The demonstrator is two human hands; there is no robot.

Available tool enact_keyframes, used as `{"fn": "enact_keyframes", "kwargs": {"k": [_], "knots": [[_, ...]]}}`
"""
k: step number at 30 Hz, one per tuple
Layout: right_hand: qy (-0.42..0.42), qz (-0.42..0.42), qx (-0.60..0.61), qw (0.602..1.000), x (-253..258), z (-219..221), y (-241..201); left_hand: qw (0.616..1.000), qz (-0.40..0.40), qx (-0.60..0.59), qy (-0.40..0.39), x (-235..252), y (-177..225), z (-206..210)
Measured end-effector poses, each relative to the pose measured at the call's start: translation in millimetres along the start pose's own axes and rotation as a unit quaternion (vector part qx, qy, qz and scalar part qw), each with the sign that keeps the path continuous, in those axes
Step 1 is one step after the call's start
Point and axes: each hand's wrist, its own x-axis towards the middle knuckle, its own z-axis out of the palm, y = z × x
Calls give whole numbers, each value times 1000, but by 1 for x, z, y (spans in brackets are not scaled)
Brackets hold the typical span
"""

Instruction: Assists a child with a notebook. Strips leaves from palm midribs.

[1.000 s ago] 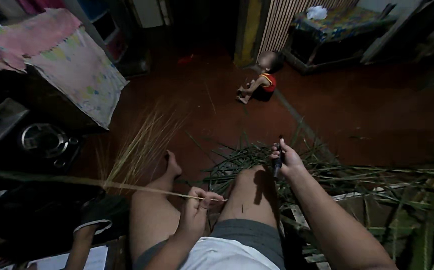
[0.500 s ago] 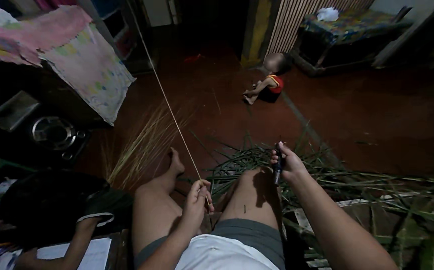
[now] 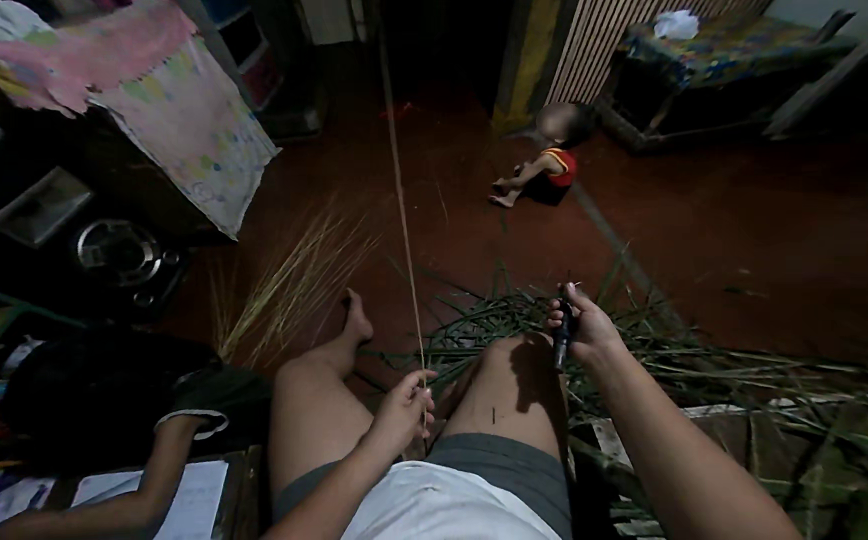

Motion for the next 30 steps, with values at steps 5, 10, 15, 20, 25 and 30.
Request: {"fn": "enact_keyframes", "kwargs": {"k": [5, 10, 15, 20, 25, 30], "knots": [[2, -4, -8, 1000, 0, 0, 1, 994, -50, 75, -60, 9, -25, 1], [1, -5, -3, 1000, -1, 0, 0, 989, -73, 126, -29, 19, -35, -24], [-1, -8, -7, 1000, 0, 1, 0, 980, -88, 154, 92, 35, -28, -95], [3, -9, -14, 1000, 0, -1, -1, 948, -99, 173, 247, 61, -11, -210], [13, -15, -6, 1000, 3, -5, -1, 846, -93, 283, 441, 71, -3, -307], [16, -21, -11, 1000, 1, -6, -3, 848, -8, 298, 439, 69, -17, -285]]}}
